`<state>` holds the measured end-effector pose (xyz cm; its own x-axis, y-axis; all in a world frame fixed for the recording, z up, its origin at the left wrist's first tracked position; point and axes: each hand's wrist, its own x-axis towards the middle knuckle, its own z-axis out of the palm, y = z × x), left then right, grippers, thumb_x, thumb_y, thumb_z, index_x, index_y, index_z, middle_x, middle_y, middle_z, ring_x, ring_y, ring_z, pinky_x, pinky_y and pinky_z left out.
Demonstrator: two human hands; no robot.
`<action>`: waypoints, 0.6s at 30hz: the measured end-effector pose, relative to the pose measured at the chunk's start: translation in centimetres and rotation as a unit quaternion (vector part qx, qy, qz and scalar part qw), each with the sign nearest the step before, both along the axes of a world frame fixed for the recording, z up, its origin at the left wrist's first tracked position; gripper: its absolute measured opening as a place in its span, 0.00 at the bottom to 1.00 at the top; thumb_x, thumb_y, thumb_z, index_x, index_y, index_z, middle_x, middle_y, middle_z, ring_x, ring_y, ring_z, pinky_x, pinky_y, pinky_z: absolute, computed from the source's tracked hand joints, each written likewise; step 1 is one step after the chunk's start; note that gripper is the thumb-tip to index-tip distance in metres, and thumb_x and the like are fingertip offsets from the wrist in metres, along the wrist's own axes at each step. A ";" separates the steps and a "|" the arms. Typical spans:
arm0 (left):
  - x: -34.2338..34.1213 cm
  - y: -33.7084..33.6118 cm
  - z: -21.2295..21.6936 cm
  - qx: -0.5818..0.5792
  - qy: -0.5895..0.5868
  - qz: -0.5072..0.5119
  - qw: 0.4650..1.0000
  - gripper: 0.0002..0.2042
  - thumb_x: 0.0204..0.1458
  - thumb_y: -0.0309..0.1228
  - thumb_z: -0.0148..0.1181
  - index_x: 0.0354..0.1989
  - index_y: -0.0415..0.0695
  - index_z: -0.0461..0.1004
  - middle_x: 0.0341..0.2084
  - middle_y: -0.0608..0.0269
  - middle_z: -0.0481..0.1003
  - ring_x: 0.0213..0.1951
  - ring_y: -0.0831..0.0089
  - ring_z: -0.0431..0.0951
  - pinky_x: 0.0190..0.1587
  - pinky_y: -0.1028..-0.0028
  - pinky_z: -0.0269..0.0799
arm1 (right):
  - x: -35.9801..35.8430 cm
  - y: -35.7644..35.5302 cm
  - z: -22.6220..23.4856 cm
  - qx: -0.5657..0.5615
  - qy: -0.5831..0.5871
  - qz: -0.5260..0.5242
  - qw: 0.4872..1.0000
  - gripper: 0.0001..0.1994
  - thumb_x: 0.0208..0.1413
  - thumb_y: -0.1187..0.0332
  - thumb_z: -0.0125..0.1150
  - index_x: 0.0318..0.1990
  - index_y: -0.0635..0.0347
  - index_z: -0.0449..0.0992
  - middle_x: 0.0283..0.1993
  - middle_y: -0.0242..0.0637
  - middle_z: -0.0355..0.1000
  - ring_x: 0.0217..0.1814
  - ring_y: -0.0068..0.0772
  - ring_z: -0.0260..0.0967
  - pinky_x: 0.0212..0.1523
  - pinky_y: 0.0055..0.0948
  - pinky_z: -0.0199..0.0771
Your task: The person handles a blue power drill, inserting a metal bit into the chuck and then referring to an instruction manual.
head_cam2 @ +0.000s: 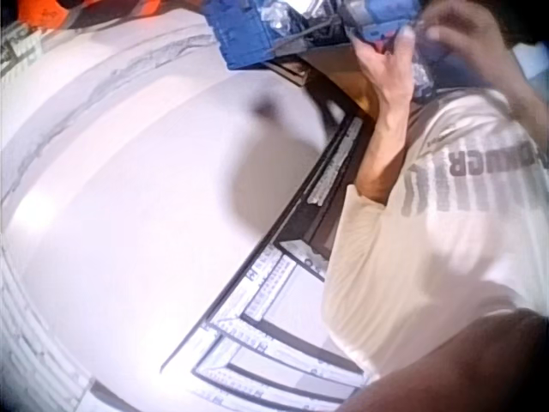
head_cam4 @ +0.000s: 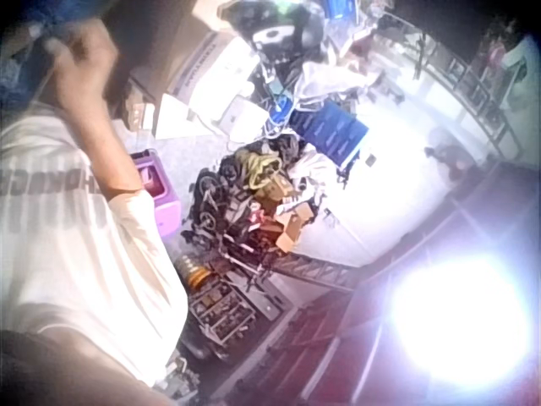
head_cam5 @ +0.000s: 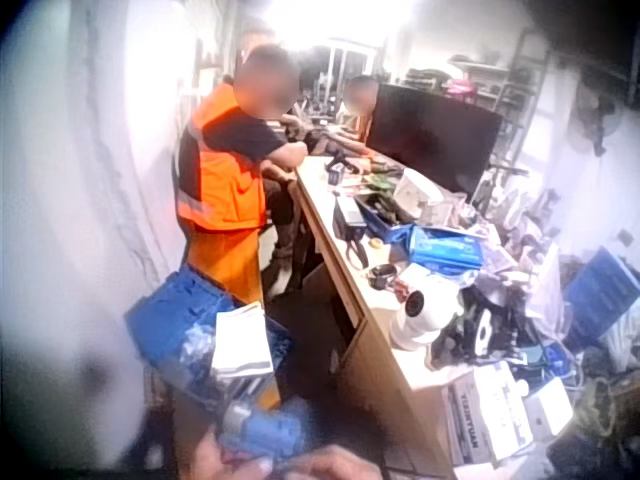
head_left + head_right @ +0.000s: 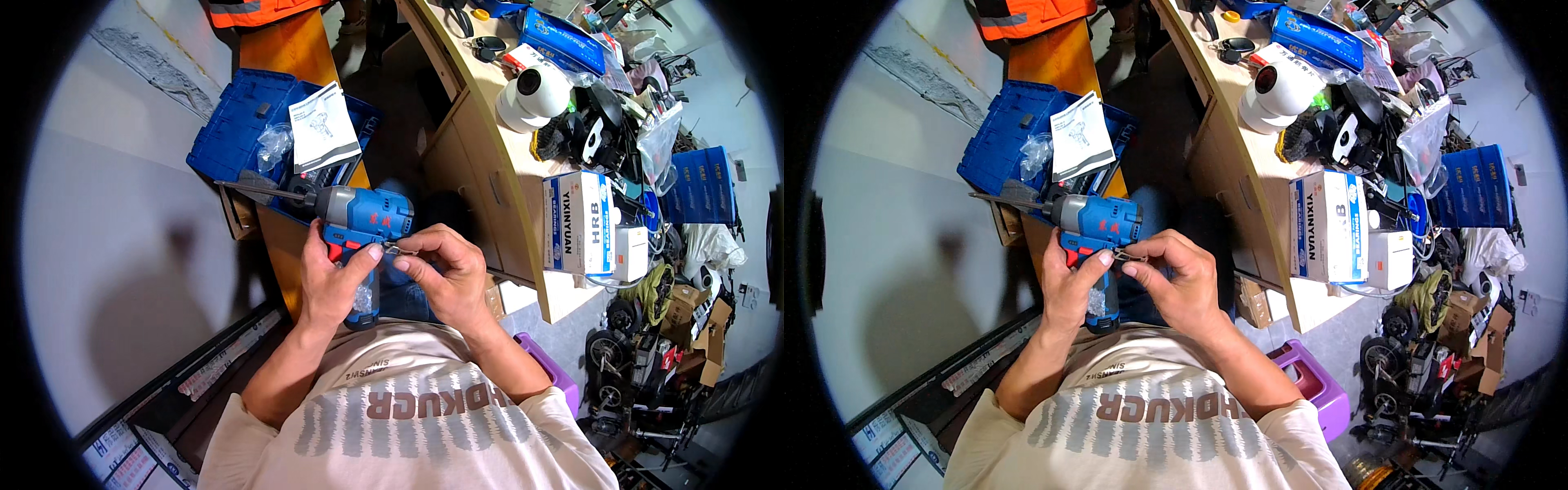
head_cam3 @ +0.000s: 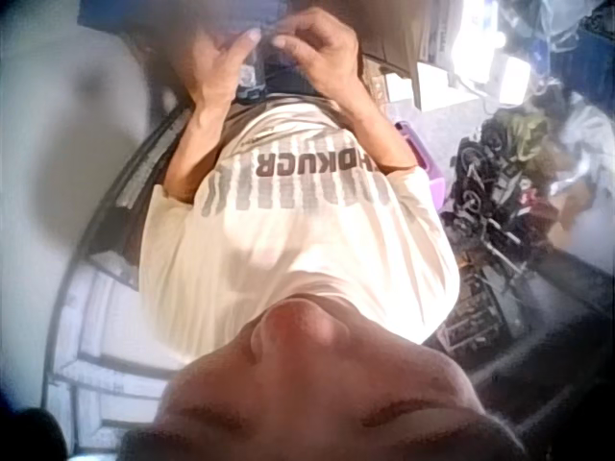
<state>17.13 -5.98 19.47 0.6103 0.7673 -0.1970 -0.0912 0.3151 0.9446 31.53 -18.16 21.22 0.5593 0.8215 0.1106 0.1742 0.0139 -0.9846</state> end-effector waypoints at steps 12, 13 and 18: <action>-0.3 0.1 0.0 -0.002 -0.002 -0.012 1.000 0.28 0.52 0.35 0.74 0.58 0.36 0.69 0.45 0.58 0.79 0.44 0.74 0.80 0.50 0.72 0.78 | -0.3 0.2 0.6 0.034 -0.172 0.003 0.985 0.10 0.50 0.77 0.77 0.40 0.62 0.83 0.36 0.41 0.79 0.33 0.37 0.77 0.33 0.32 0.76; -0.2 0.1 0.0 -0.013 -0.008 -0.014 1.000 0.28 0.52 0.35 0.74 0.58 0.36 0.69 0.44 0.58 0.79 0.44 0.75 0.80 0.50 0.72 0.78 | -0.2 0.1 0.7 0.040 -0.190 0.007 0.981 0.11 0.50 0.77 0.77 0.40 0.62 0.83 0.36 0.41 0.79 0.33 0.38 0.77 0.34 0.32 0.76; -0.3 -0.1 -0.1 -0.056 -0.016 -0.028 0.998 0.28 0.53 0.36 0.74 0.58 0.38 0.70 0.44 0.60 0.79 0.43 0.76 0.80 0.50 0.73 0.78 | 0.2 0.1 1.1 0.051 -0.244 0.025 0.968 0.12 0.48 0.77 0.77 0.40 0.62 0.83 0.35 0.40 0.78 0.36 0.42 0.76 0.36 0.36 0.77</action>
